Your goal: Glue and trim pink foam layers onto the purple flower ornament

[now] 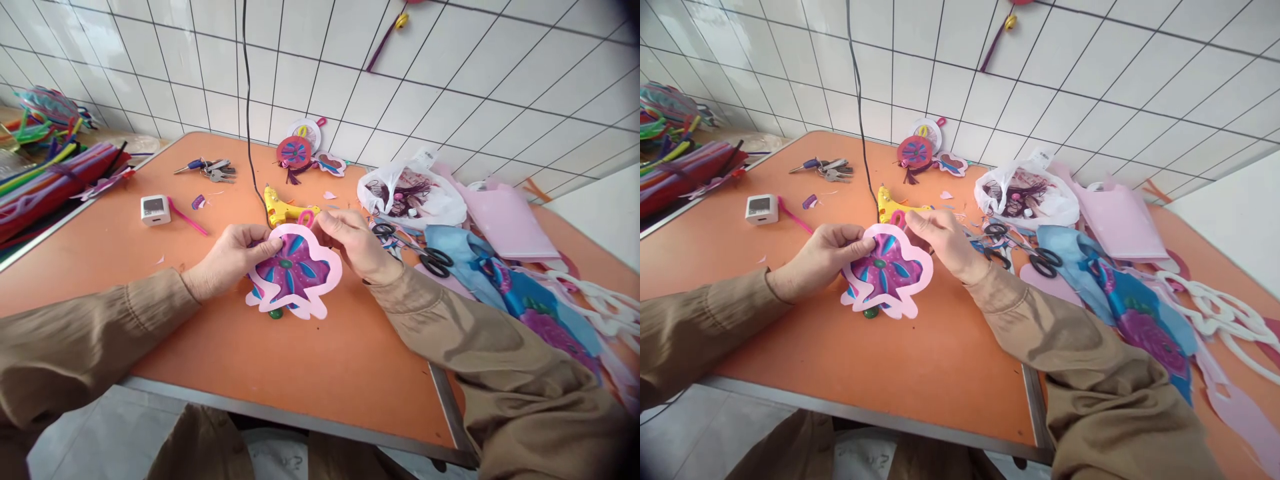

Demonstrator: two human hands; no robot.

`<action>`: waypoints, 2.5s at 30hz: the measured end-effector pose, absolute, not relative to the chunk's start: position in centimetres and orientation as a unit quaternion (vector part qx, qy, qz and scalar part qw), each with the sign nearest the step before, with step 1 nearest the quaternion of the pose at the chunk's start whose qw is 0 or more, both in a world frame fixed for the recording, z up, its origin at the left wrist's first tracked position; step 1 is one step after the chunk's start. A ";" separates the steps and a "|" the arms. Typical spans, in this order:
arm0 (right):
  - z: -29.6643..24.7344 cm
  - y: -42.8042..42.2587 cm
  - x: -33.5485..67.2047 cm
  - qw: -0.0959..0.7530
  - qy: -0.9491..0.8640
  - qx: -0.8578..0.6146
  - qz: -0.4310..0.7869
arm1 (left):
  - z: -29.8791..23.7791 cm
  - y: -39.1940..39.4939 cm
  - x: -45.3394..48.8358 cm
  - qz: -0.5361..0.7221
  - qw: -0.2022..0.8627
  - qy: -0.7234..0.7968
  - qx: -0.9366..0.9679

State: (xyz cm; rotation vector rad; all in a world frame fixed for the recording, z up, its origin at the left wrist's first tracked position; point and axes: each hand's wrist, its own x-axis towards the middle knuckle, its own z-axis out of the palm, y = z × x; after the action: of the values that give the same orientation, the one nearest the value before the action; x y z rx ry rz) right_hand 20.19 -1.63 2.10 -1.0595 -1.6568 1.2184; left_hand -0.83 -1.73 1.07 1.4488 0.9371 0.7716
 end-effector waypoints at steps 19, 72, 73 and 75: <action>2.0 -2.2 19.6 0.345 -0.725 -0.460 0.379 | 1.2 -1.3 -1.3 0.394 0.552 0.423 0.601; 0.8 -2.1 19.6 0.485 -0.598 -0.458 0.443 | 2.1 -1.1 -1.4 0.402 0.482 0.428 0.650; 0.9 -2.1 19.7 0.487 -0.603 -0.453 0.440 | 2.1 -1.1 -1.4 0.400 0.486 0.428 0.648; 1.1 -2.1 19.6 0.479 -0.629 -0.451 0.414 | 2.0 -1.3 -1.4 0.396 0.494 0.429 0.645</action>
State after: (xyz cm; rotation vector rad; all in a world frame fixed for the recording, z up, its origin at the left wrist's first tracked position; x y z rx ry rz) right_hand 19.63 -2.05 1.12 -1.1010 -1.5367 1.0106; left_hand -1.37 -1.27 2.02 1.5632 1.0398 0.9591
